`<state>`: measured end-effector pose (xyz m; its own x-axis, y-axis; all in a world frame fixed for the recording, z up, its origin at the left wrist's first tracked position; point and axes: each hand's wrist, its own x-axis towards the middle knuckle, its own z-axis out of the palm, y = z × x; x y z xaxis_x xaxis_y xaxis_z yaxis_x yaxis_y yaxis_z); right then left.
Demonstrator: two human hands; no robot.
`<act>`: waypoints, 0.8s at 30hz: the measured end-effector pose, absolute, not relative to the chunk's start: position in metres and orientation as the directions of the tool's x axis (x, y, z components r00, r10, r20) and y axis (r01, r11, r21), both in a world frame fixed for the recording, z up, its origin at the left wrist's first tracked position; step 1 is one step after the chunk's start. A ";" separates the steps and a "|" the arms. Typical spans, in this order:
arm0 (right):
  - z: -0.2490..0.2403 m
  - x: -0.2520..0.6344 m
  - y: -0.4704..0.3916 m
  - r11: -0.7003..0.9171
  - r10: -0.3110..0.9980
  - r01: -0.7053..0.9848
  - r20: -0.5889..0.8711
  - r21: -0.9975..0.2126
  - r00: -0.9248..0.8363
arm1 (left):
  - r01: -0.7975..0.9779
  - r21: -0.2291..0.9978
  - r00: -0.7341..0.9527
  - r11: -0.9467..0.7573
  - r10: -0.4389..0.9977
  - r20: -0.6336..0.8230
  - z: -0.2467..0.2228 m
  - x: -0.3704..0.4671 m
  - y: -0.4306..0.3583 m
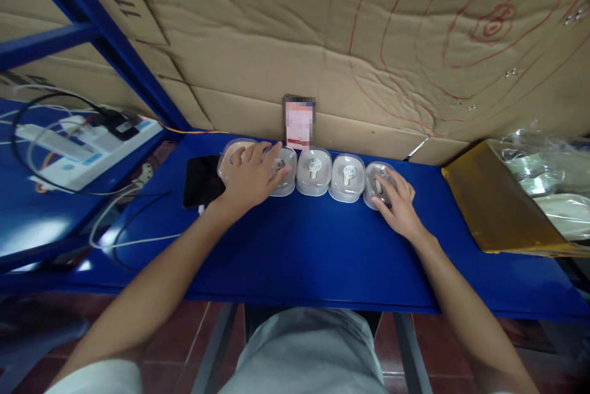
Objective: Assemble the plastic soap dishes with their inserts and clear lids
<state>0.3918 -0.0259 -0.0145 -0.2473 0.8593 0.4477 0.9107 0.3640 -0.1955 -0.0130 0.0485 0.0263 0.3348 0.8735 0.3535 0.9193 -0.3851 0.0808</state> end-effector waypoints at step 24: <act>-0.006 0.393 -0.041 0.302 0.883 0.904 0.447 -0.302 -0.145 | 0.985 0.132 0.076 -0.108 0.971 0.226 0.039 -0.066 0.054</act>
